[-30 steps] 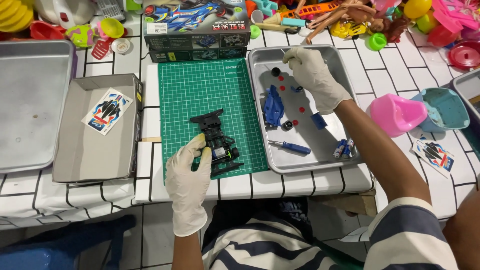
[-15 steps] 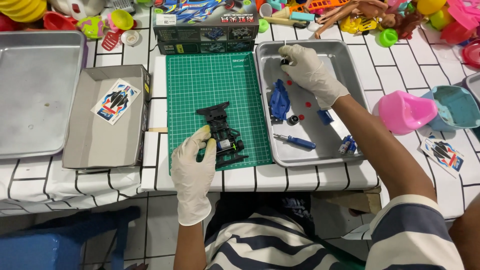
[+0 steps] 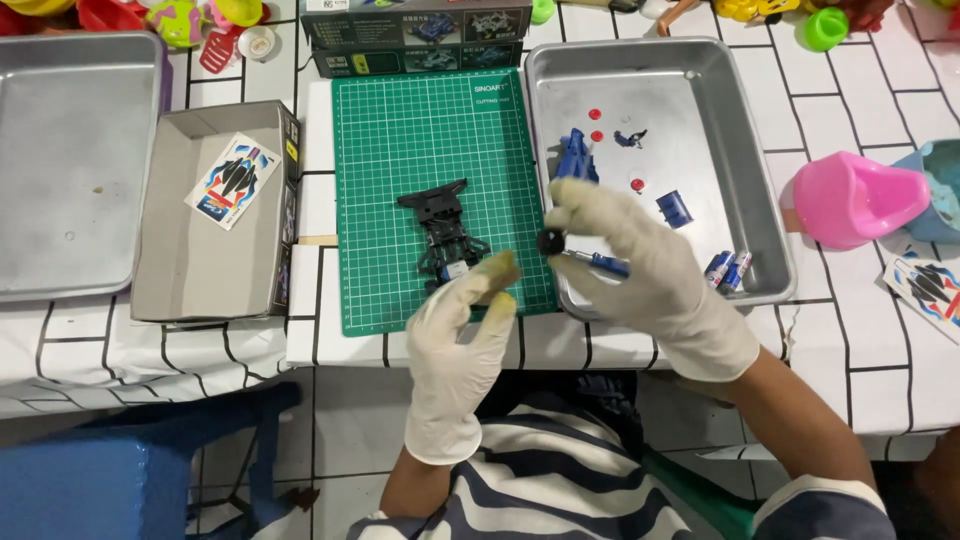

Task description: The person assembles a blue toy car on a green cutting mat. They insert batteries into the black chassis, attach wheels, and then fit the blue body shell onto the frame. Finally, they use a screwdriver to secure the body to the chassis.

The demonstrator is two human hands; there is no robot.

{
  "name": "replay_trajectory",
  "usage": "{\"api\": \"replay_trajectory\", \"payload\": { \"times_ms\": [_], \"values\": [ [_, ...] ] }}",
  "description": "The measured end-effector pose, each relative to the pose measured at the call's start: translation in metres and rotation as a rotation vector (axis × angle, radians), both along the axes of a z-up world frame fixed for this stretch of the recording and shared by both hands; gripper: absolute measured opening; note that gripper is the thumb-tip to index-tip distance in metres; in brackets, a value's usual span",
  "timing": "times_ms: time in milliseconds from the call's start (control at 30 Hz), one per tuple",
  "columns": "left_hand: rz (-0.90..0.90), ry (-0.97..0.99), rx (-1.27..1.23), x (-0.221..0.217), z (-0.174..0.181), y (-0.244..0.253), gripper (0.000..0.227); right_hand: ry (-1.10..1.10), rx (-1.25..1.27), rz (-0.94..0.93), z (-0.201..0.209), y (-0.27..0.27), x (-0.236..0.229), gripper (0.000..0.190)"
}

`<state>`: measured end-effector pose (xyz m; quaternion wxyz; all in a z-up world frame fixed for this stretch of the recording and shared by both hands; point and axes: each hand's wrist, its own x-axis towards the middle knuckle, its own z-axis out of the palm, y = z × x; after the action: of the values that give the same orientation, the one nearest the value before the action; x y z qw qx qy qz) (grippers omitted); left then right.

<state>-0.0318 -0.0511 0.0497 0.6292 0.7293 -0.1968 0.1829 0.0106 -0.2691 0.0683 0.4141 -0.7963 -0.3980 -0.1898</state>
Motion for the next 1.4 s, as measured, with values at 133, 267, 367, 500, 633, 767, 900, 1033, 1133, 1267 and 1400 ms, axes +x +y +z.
{"api": "replay_trajectory", "payload": {
  "times_ms": [133,267,367,500,633,767,900,1033,1133,1267,1400],
  "values": [
    [-0.118,0.629,-0.144,-0.002,0.022,-0.014,0.037,-0.09,-0.092,0.052,-0.03,0.012,-0.02,0.092],
    [-0.065,0.754,-0.426,-0.003,0.016,-0.015,0.039,-0.053,-0.283,-0.082,-0.023,0.013,-0.034,0.076],
    [0.018,0.683,-0.432,-0.005,0.019,-0.023,0.022,0.056,-0.146,-0.165,-0.009,0.015,-0.043,0.067],
    [0.129,0.614,-0.413,-0.005,0.017,-0.029,0.014,0.146,0.206,-0.429,-0.007,0.023,-0.051,0.022],
    [0.103,0.668,-0.585,-0.01,0.022,-0.032,0.018,0.39,0.391,-0.422,0.023,0.051,-0.069,0.021],
    [0.046,0.636,-0.758,-0.013,-0.008,-0.028,0.031,0.3,0.26,-0.41,0.027,0.045,-0.076,0.031],
    [0.127,0.575,-0.638,-0.018,0.01,-0.035,0.032,-0.075,-0.073,-0.423,0.011,0.037,-0.075,0.037],
    [0.116,0.462,-0.561,-0.02,0.007,-0.04,0.032,-0.291,-0.04,-0.558,0.002,0.04,-0.077,0.027],
    [0.121,0.399,-0.54,-0.021,0.006,-0.042,0.031,-0.301,-0.083,-0.519,0.003,0.036,-0.074,0.027],
    [0.124,0.362,-0.545,-0.02,-0.002,-0.041,0.032,-0.364,-0.108,-0.48,0.003,0.034,-0.069,0.026],
    [0.134,0.377,-0.549,-0.02,0.007,-0.043,0.031,-0.393,-0.065,-0.433,0.002,0.033,-0.068,0.028]
  ]
}}
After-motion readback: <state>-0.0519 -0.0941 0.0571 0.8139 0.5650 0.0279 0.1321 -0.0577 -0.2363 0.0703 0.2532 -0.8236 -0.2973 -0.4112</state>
